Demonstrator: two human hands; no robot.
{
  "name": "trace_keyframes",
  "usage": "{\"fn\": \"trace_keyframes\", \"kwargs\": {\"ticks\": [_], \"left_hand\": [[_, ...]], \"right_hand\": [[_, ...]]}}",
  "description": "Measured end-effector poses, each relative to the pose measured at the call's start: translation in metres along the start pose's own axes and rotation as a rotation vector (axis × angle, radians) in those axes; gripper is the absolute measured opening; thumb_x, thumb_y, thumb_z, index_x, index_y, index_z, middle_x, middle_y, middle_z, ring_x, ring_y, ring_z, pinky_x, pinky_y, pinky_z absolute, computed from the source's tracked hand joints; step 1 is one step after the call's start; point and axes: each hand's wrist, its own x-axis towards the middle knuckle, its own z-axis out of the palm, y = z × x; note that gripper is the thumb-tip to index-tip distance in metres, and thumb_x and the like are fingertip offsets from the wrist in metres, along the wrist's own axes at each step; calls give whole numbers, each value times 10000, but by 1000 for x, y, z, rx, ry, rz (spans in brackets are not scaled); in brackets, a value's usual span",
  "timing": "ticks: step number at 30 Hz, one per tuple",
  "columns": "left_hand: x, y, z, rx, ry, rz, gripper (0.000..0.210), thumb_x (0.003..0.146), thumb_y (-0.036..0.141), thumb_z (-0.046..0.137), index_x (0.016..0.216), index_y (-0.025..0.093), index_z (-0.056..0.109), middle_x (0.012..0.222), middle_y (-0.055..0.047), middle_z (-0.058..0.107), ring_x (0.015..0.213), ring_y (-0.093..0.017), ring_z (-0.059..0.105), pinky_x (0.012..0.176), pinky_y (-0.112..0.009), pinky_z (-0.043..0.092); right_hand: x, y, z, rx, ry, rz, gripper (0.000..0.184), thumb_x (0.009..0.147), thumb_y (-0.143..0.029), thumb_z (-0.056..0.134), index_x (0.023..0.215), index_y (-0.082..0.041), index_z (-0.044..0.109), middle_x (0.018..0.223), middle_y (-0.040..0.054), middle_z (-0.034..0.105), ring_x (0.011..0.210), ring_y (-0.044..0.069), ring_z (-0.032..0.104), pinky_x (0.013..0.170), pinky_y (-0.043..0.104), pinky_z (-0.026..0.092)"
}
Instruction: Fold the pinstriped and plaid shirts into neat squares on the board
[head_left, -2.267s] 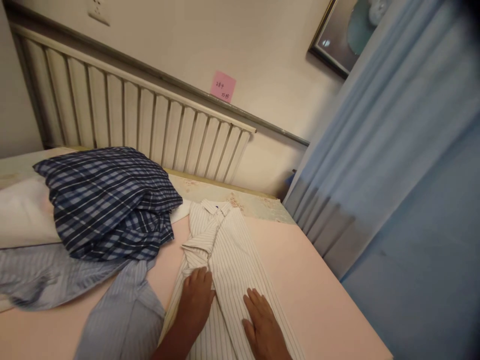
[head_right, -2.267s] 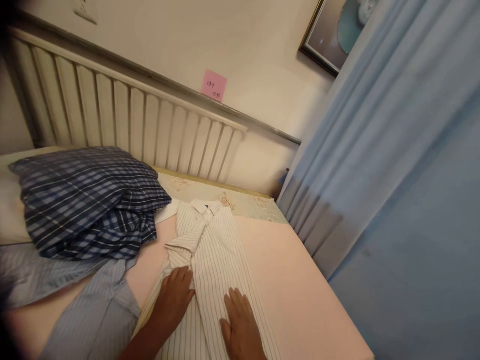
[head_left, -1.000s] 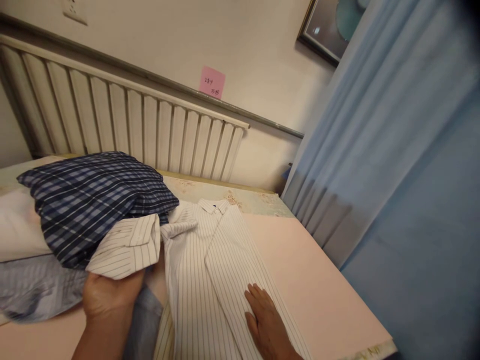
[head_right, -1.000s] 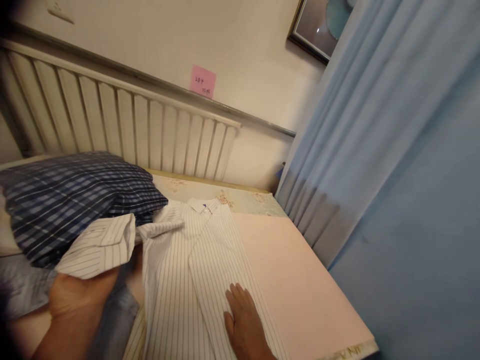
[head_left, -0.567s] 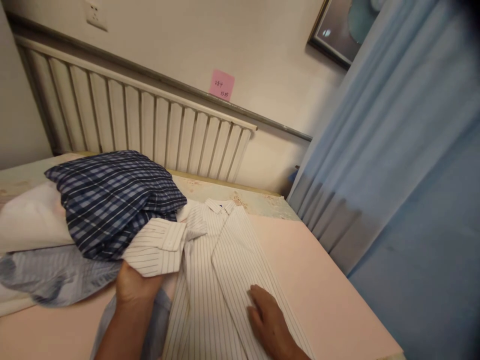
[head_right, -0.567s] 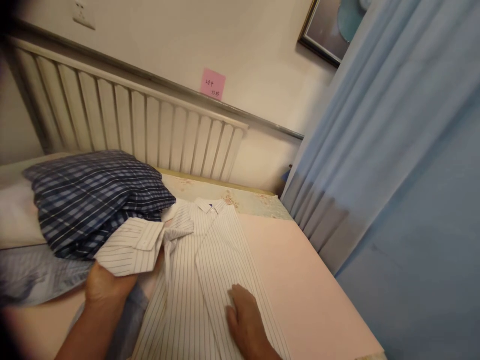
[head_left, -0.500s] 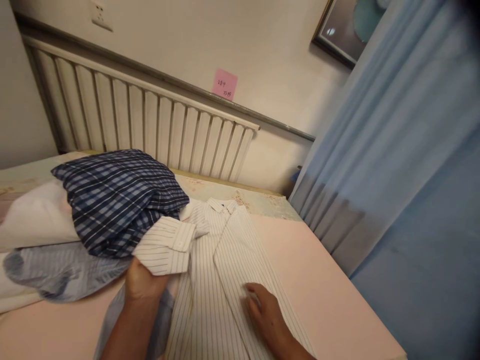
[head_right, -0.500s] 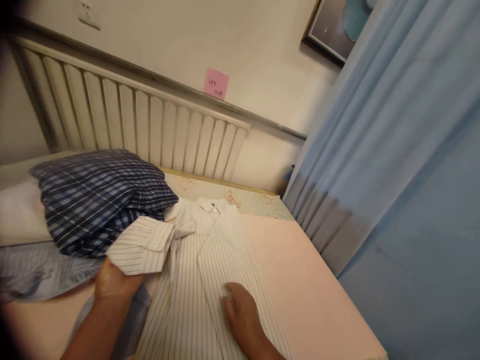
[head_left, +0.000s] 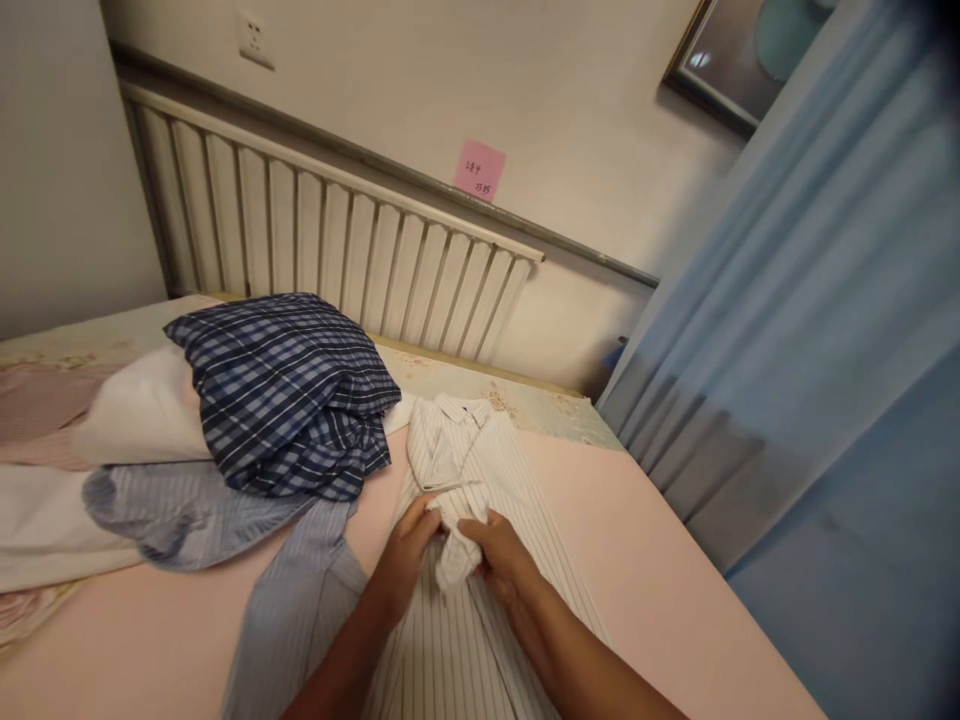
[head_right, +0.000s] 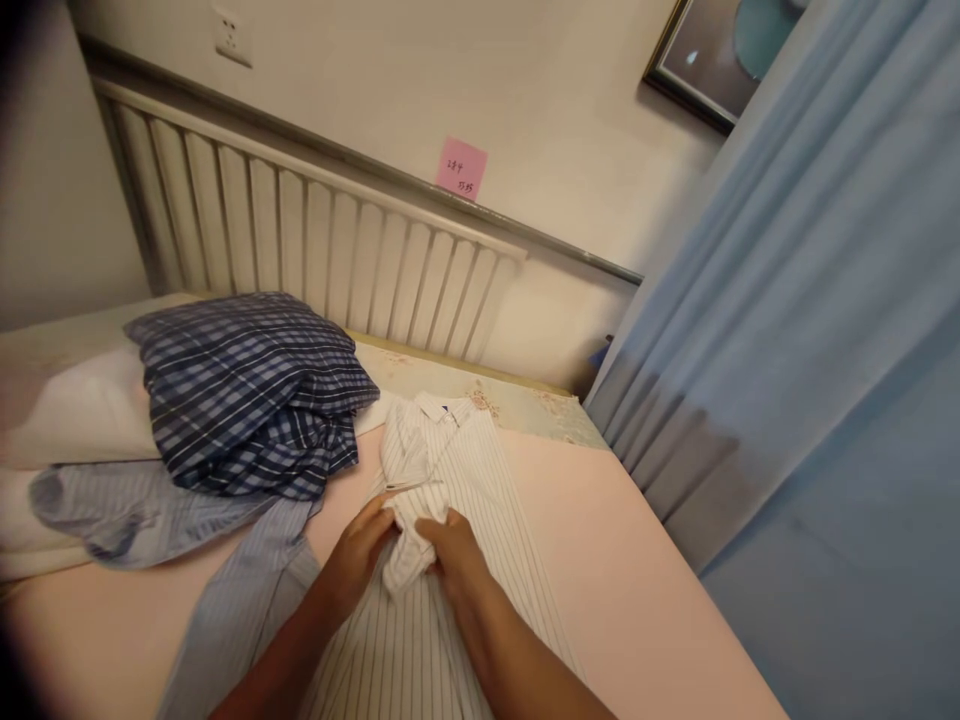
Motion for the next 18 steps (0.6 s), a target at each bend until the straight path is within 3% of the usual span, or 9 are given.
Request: {"fn": "trace_keyframes", "kwargs": {"ticks": [2, 5, 9, 11, 14, 16, 18], "left_hand": [[8, -8, -6, 75, 83, -31, 416, 832, 467, 481, 1089, 167, 612, 1089, -94, 689, 1069, -230, 619, 943, -357, 466], [14, -19, -14, 507, 186, -143, 264, 812, 354, 492, 976, 178, 600, 994, -72, 682, 985, -212, 628, 890, -341, 460], [7, -27, -12, 959, 83, -107, 222, 820, 267, 459, 975, 169, 585, 1026, -90, 633, 1000, -219, 586, 847, -338, 435], [3, -29, -10, 1049, 70, -61, 241, 834, 270, 453, 1002, 157, 585, 1051, -104, 616, 1052, -229, 556, 875, -341, 418], [2, -31, -14, 1110, 75, -36, 243, 844, 260, 449, 1004, 145, 592, 1045, -109, 610, 1066, -238, 536, 904, -347, 399], [3, -32, -19, 1098, 73, -39, 234, 845, 248, 449, 996, 143, 594, 1044, -105, 611, 1048, -236, 538, 905, -346, 396], [3, -32, -24, 1054, 70, -49, 211, 845, 236, 449, 969, 146, 594, 1023, -98, 619, 1011, -224, 551, 885, -333, 403]], "right_hand": [[4, -14, -15, 73, 9, -68, 333, 595, -245, 779, 874, -125, 644, 629, 2, 668, 520, 130, 588, 475, 214, 454], [11, -45, -47, 171, 38, -158, 338, 606, -250, 786, 893, -127, 658, 759, 51, 721, 713, 204, 677, 629, 283, 541], [17, -65, -96, 363, 234, -247, 231, 751, -337, 714, 894, -170, 642, 838, 40, 719, 811, 197, 686, 730, 310, 577], [15, -53, -120, 387, 333, -223, 276, 818, -438, 653, 911, -182, 616, 833, 42, 703, 833, 197, 687, 773, 341, 584], [2, -17, -147, 274, 392, -115, 395, 798, -573, 640, 882, -195, 558, 762, 42, 653, 810, 210, 696, 825, 386, 581], [-12, 6, -151, 211, 405, -110, 421, 784, -618, 624, 829, -214, 513, 784, 53, 638, 840, 218, 701, 849, 394, 578], [-27, 19, -142, 193, 417, -105, 392, 754, -553, 681, 812, -210, 501, 823, 68, 649, 868, 219, 701, 846, 377, 581]]}}
